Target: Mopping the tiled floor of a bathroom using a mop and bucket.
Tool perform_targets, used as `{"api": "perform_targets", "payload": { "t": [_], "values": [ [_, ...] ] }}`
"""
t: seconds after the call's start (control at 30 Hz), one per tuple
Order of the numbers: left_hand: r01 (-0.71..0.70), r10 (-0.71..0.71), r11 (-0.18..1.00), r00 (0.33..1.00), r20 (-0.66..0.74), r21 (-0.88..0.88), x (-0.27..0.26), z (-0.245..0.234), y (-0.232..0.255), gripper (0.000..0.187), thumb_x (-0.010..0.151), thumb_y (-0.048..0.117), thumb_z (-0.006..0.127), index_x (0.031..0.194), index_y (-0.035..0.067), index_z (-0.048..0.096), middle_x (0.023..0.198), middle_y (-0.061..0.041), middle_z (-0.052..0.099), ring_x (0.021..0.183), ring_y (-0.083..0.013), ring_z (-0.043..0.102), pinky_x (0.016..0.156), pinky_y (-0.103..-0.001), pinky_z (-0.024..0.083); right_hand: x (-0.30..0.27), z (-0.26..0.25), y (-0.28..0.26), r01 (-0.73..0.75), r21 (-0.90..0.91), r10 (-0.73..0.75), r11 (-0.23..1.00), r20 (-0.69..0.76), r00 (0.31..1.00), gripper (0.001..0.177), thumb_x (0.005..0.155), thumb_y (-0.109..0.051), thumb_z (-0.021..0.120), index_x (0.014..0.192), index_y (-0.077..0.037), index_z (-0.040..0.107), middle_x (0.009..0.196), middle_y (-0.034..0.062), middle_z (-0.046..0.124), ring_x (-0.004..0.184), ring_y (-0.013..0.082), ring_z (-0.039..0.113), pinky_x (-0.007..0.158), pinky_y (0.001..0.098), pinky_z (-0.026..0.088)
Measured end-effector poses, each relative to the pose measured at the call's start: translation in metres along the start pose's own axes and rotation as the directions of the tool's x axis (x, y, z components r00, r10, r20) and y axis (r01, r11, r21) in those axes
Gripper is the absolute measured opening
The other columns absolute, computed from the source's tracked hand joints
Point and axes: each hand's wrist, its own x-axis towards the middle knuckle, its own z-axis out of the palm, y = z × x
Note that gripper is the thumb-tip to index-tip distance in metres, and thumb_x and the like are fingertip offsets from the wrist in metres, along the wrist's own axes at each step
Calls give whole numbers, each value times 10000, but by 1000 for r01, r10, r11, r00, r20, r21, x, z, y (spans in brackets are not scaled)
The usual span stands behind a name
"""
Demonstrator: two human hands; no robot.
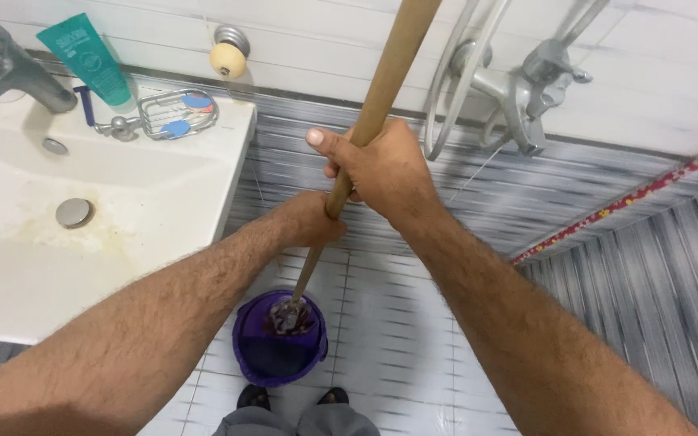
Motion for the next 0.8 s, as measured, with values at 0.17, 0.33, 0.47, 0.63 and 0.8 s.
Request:
{"api": "perform_targets", "payload": {
  "t": [0.17, 0.33, 0.47, 0.63, 0.8],
  "values": [
    [22, -22, 999, 1000, -3, 46, -5, -18, 6, 302, 882, 271, 672, 1129, 98, 679, 1026, -121, 763, 1018, -244, 748, 903, -396, 616, 4, 4, -16, 16, -42, -17, 999, -14, 1000, 454, 819, -494, 777, 767, -46, 727, 621, 63, 708, 576, 177, 730, 495, 393, 652],
    [-64, 62, 998, 993, -97, -16, 5, -32, -4, 318, 822, 240, 704, 1110, 103, 691, 1035, -133, 756, 1021, -288, 726, 897, -419, 596, 11, 10, -35, -22, -151, 17, 988, -36, 999, 489, 825, -538, 756, 798, -50, 756, 644, 77, 726, 606, 181, 746, 543, 381, 658],
    [-161, 157, 987, 980, -123, -24, 38, -35, -25, 288, 828, 251, 713, 1032, 48, 723, 984, -163, 767, 994, -303, 736, 887, -424, 595, 25, 16, -42, -39, -184, 28, 982, -62, 998, 478, 821, -551, 747, 844, -73, 762, 678, 70, 742, 645, 176, 757, 557, 380, 654],
    [-289, 283, 957, 948, -146, -19, 43, -51, -25, 272, 815, 207, 698, 1052, 74, 711, 960, -156, 761, 970, -311, 729, 865, -431, 591, 37, 16, -58, -57, -202, 37, 978, -101, 994, 409, 813, -480, 782, 849, -73, 763, 726, 70, 761, 688, 184, 766, 615, 390, 665],
    [-235, 235, 972, 972, -20, 14, 54, -66, -28, 275, 860, 280, 726, 1028, 63, 721, 980, -127, 753, 985, -273, 734, 872, -412, 601, 46, 8, -61, -36, -176, 32, 984, -24, 999, 307, 794, -371, 811, 846, -78, 735, 767, 68, 763, 725, 164, 761, 640, 364, 676]
  ]
}}
